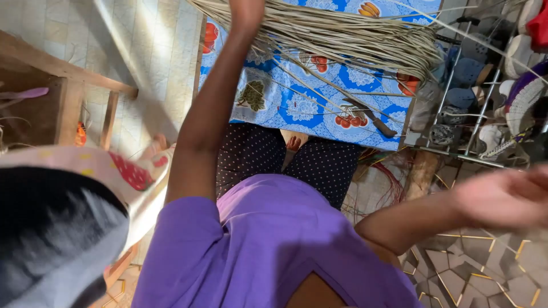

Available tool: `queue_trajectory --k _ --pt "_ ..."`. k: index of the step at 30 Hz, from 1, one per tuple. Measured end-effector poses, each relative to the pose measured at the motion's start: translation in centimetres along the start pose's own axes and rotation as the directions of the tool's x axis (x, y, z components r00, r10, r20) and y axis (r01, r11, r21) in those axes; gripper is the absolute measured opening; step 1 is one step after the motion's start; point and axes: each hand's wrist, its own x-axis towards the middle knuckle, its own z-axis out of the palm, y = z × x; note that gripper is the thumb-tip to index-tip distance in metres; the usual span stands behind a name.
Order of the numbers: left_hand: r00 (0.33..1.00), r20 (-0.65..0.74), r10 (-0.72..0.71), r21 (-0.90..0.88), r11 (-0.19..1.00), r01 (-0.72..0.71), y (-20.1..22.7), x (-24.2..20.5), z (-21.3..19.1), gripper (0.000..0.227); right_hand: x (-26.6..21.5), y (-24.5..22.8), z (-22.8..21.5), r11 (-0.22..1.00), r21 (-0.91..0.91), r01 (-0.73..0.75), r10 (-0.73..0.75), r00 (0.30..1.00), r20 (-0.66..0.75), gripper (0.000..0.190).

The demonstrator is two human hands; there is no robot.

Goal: Sorting and arranging dried straw strands on a table in preparation for weaving.

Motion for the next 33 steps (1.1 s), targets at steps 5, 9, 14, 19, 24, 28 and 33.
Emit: queue_trajectory --k 5,9,14,19,24,28,33 --pt "0.974 0.197 0.109 -0.186 0.98 -0.072 -0.9 -12.0 4.1 0.03 -11.7 -1.2 14.9 0.88 -0.34 -0.333 0.47 0.714 0.518 0.026" --pt "0.883 0.33 0.334 -0.534 0.837 -0.118 -2.8 -15.5 5.6 0.03 -15.4 0.1 13.4 0.476 -0.566 -0.673 0.868 0.257 0.424 0.022" --pt "0.848 0.39 0.358 -0.575 0.814 -0.08 -3.2 -15.8 6.5 0.018 -16.9 0.6 10.7 0.245 -0.619 -0.746 0.945 0.043 0.323 0.03" --pt "0.849 0.39 0.357 -0.547 0.831 -0.099 -1.8 -15.2 6.2 0.019 -17.2 -0.4 6.5 0.22 -0.56 -0.799 0.933 0.005 0.359 0.029" --pt "0.905 0.169 0.39 -0.366 0.878 -0.309 1.0 -13.0 3.8 0.024 -16.2 -2.3 1.0 0.088 -0.661 -0.745 0.813 -0.329 0.48 0.026" --pt "0.912 0.065 0.404 -0.367 0.86 -0.354 0.3 -9.7 1.6 0.019 -17.1 -2.0 -5.9 -0.061 -0.564 -0.823 0.733 -0.42 0.534 0.03" --pt "0.905 -0.13 0.404 -0.445 0.792 -0.417 -2.4 -6.0 -1.0 0.013 -18.0 -1.5 -13.8 -0.316 -0.442 -0.84 0.706 -0.519 0.481 0.016"
